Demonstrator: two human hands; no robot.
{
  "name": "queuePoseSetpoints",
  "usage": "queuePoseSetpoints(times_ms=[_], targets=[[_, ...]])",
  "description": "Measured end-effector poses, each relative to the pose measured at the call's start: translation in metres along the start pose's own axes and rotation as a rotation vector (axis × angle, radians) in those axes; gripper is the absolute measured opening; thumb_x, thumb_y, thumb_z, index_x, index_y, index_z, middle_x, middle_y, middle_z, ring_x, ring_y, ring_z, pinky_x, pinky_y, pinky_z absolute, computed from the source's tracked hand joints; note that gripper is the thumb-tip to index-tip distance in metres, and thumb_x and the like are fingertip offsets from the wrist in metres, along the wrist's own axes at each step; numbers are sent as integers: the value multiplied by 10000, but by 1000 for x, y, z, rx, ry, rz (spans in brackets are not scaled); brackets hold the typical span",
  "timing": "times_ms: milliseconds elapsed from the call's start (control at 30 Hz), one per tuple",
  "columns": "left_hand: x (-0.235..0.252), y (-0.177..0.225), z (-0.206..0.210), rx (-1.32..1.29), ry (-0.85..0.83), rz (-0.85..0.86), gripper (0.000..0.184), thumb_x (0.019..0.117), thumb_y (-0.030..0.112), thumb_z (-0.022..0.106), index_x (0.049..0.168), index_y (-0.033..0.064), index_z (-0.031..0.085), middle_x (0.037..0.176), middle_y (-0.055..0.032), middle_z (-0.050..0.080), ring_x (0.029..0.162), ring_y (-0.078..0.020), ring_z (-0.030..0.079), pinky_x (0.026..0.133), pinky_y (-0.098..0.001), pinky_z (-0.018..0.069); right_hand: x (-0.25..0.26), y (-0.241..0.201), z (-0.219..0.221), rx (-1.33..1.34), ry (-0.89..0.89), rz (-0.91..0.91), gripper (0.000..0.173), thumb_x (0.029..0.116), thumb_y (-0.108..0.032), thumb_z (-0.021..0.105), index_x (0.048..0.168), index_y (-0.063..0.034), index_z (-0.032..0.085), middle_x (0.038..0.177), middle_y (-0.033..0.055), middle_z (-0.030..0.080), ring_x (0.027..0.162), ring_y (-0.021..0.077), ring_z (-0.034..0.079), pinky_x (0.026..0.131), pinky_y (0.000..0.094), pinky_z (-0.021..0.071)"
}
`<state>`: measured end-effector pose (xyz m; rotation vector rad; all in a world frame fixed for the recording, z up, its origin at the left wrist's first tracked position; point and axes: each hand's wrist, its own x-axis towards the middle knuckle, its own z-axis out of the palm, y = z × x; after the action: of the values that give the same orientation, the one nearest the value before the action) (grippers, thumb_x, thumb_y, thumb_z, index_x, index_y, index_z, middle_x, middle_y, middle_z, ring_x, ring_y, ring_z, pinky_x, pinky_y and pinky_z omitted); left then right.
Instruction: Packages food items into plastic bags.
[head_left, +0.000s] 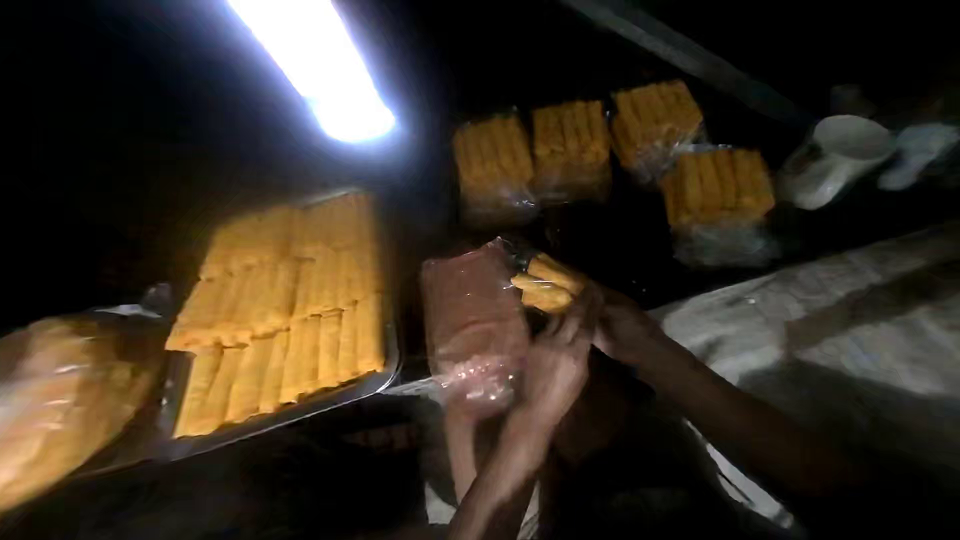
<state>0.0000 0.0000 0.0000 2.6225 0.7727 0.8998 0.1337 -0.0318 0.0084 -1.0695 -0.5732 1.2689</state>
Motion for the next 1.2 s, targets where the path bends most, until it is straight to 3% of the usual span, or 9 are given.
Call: queuePoseSetpoints(times_ms=[267,433,567,667,833,933,1033,1133,1200], targets=[[-1,-8,-11,-59,-58,0,452,917,-25,593,1361,37,645,1403,-127,637,1107,-284,721,891,-435,599,-6,-28,11,175,48,358,249,1103,-144,326,1082,-73,564,867,-6,640,773,61,638,732,224,560],[7,-1,-5,-96,-85,81,387,937,-3,602,1316,25,679,1330,-137,683,1190,-289,683,993,-407,562,-2,-17,10,448,150,150,379,1102,-183,239,1022,-86,597,828,11,694,764,88,690,726,258,600],[10,6,8,-161,-141,94,388,966,19,591,1345,59,665,1386,-102,654,1258,-254,645,1041,-393,537,6,-15,-2,359,217,73,328,1102,-163,264,1112,-47,570,849,20,670,770,91,670,728,266,592],[7,3,17,-141,-167,57,423,955,10,584,1373,44,640,1393,-122,646,1247,-277,650,1023,-414,544,11,-20,-4,391,276,150,320,1113,-203,293,1058,-66,577,762,17,647,654,90,645,629,252,580],[2,5,20,-110,-78,100,449,958,0,569,1400,58,619,1415,-103,633,1219,-249,668,977,-370,566,7,-20,1,398,247,84,387,1113,-239,240,1037,-104,594,767,-17,654,684,51,650,644,220,572],[-3,4,21,-102,-76,57,417,938,13,584,1350,9,647,1360,-150,660,1187,-271,684,965,-386,574,10,-17,-3,368,139,98,372,1114,-264,275,1135,-92,604,850,8,673,756,81,662,694,253,577],[-5,6,16,-56,-85,18,413,940,15,600,1349,26,649,1343,-151,669,1132,-277,707,900,-392,599,11,-22,0,314,171,162,310,1108,-215,332,1039,-93,609,761,-12,654,663,57,643,621,215,564],[-6,7,12,-75,-66,-16,457,919,-7,593,1373,23,629,1363,-154,657,1097,-284,721,854,-408,609,4,-30,5,13,233,165,182,1080,-82,402,1162,-38,559,861,-2,622,736,42,615,681,204,543],[-7,10,11,-104,-58,-56,495,934,-8,583,1427,39,584,1415,-143,624,1127,-264,711,863,-407,610,-4,-30,2,-245,184,94,359,1075,-111,454,1418,-12,489,1163,74,646,1004,77,640,884,254,550]])
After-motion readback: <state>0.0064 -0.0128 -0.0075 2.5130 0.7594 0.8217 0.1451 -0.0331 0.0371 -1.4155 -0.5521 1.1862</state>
